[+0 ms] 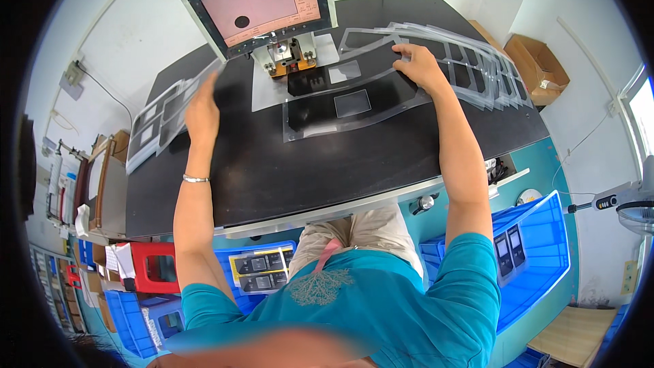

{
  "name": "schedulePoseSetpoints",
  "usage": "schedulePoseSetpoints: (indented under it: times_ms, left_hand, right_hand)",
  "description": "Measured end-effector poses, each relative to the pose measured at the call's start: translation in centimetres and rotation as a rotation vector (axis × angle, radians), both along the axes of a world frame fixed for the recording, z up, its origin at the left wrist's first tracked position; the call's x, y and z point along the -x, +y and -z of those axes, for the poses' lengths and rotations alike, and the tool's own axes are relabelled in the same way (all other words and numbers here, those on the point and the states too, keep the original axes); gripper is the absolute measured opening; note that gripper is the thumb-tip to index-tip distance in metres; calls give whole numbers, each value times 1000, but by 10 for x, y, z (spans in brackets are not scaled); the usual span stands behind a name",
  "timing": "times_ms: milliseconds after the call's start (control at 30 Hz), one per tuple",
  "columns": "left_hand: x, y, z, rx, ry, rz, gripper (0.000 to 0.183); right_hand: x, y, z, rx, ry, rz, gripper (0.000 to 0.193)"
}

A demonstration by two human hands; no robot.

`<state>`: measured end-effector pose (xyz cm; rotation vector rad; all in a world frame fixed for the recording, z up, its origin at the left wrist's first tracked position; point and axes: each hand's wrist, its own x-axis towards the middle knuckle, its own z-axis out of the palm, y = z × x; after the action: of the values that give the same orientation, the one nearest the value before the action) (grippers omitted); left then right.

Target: Placing flexible printed circuit board strips into a fixture for electronic testing or inspection.

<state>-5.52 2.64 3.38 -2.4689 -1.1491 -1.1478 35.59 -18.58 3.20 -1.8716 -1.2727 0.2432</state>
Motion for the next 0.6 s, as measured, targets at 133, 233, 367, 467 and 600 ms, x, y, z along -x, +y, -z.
schedulePoseSetpoints:
  times_ms: [133, 233, 367, 467, 600]
  left_hand:
    - [-21, -27, 26, 103, 316, 146, 46]
    - [-29, -38, 23, 148, 387, 172, 37]
    - [-24, -33, 25, 131, 362, 213, 33]
    - [-22, -29, 29, 111, 348, 230, 31]
    - [-25, -28, 28, 111, 358, 224, 31]
  right_hand:
    - [3, 6, 5, -48, -66, 135, 48]
    - [3, 10, 9, -74, -139, 177, 48]
    - [2, 14, 12, -100, -164, 200, 48]
    - [3, 15, 11, -83, -138, 192, 49]
    - [-2, 14, 13, -99, -157, 208, 49]
